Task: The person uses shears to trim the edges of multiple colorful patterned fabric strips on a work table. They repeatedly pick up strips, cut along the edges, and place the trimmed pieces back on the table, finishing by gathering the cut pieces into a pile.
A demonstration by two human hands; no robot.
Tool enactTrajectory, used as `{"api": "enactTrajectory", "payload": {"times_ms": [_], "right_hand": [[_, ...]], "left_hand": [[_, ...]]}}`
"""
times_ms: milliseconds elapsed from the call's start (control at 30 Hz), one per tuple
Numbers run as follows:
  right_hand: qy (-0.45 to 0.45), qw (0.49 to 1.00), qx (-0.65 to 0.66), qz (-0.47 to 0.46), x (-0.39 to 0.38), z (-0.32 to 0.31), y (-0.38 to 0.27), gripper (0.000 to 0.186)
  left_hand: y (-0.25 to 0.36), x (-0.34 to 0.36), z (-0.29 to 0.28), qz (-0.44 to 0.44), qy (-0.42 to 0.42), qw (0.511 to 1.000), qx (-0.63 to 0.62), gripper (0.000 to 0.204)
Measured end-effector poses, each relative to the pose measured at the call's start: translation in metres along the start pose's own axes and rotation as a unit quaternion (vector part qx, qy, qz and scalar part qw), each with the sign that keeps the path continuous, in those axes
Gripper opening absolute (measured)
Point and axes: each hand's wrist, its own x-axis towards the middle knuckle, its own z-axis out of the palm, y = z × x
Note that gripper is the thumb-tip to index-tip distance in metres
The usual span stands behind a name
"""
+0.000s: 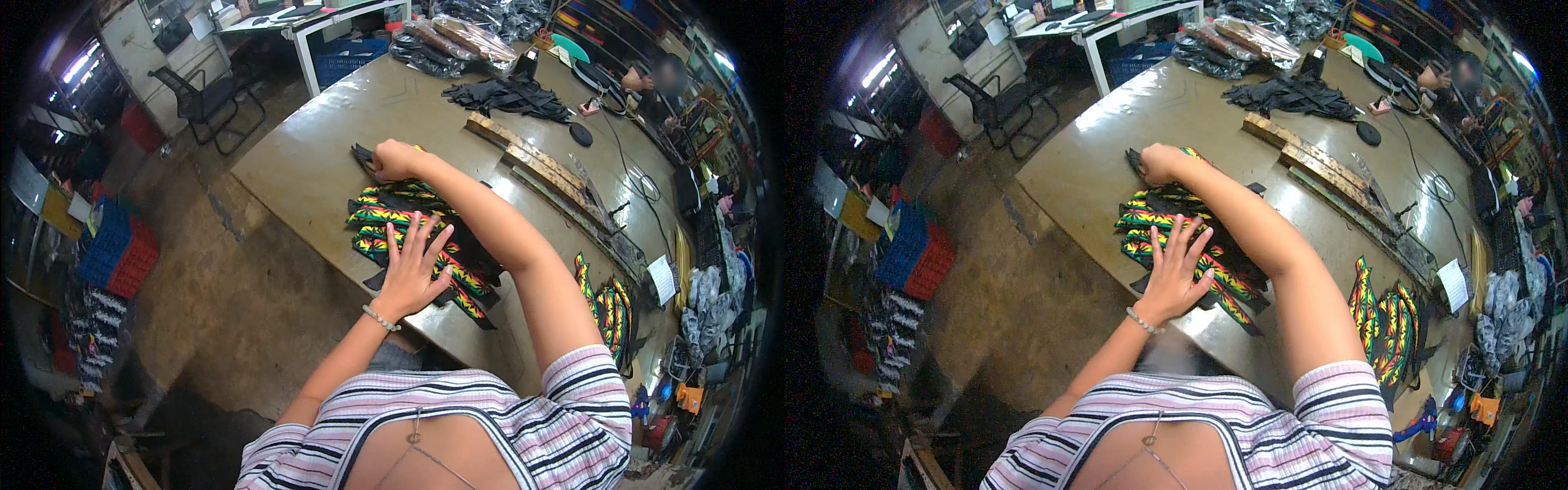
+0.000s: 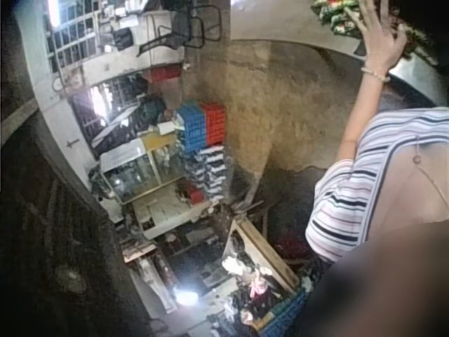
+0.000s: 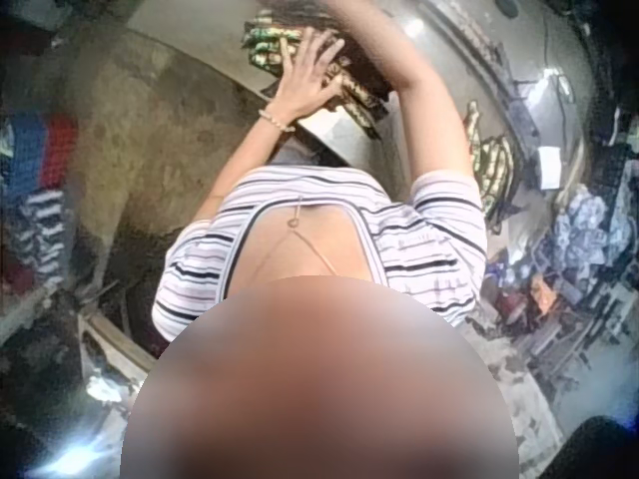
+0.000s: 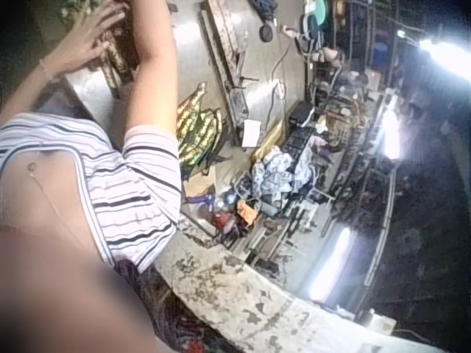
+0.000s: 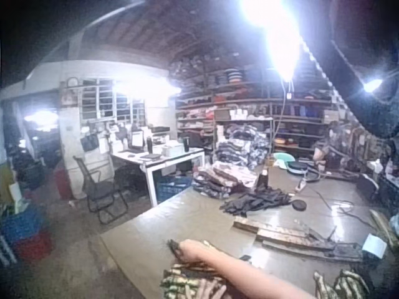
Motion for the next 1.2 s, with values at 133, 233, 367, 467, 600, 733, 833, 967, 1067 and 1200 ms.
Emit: {"api": "enactTrajectory", "payload": {"times_ms": [133, 233, 367, 467, 600, 733, 833, 967, 1067, 1200], "right_hand": [[0.101, 0.991, 0.079, -0.048, -0.036, -0.059, 0.052, 0.025], [0.103, 0.987, 0.123, 0.018, -0.074, -0.072, 0.102, 0.026], [0.013, 0.988, 0.101, 0.114, -0.102, -0.028, 0.127, 0.044], [-0.004, 0.978, 0.089, 0.19, -0.089, 0.006, 0.11, 0.085], [-0.037, 0.984, 0.092, 0.146, -0.073, 0.021, 0.072, 0.087], [-0.08, 0.98, 0.084, 0.163, -0.101, 0.016, 0.057, 0.081], [-0.042, 0.972, 0.119, 0.199, -0.136, 0.023, 0.045, 0.076], [0.057, 0.919, 0.145, 0.363, -0.164, 0.043, 0.017, 0.069], [0.11, 0.871, 0.151, 0.454, -0.172, 0.052, 0.013, 0.063], [0.108, 0.846, 0.396, 0.339, -0.153, 0.055, 0.02, 0.05]], "left_hand": [[-0.009, 0.007, 0.002, 0.039, 0.027, 0.998, -0.031, 0.066], [-0.014, 0.005, -0.002, 0.079, 0.046, 0.991, -0.102, 0.056], [-0.006, -0.005, -0.013, 0.128, 0.001, 0.992, -0.014, 0.05], [0.004, -0.024, -0.018, 0.126, -0.062, 0.99, 0.025, 0.053], [0.021, -0.051, -0.013, -0.024, -0.068, 0.997, 0.018, 0.064], [0.042, -0.045, 0.01, -0.155, -0.048, 0.987, 0.024, 0.094], [0.045, -0.026, 0.026, -0.195, -0.057, 0.977, 0.069, 0.091], [0.015, 0.002, 0.04, -0.227, -0.046, 0.973, -0.002, 0.08], [-0.036, 0.031, 0.04, -0.132, -0.025, 0.989, -0.067, 0.064], [-0.125, 0.099, 0.012, 0.04, -0.154, 0.967, -0.197, 0.06]]}}
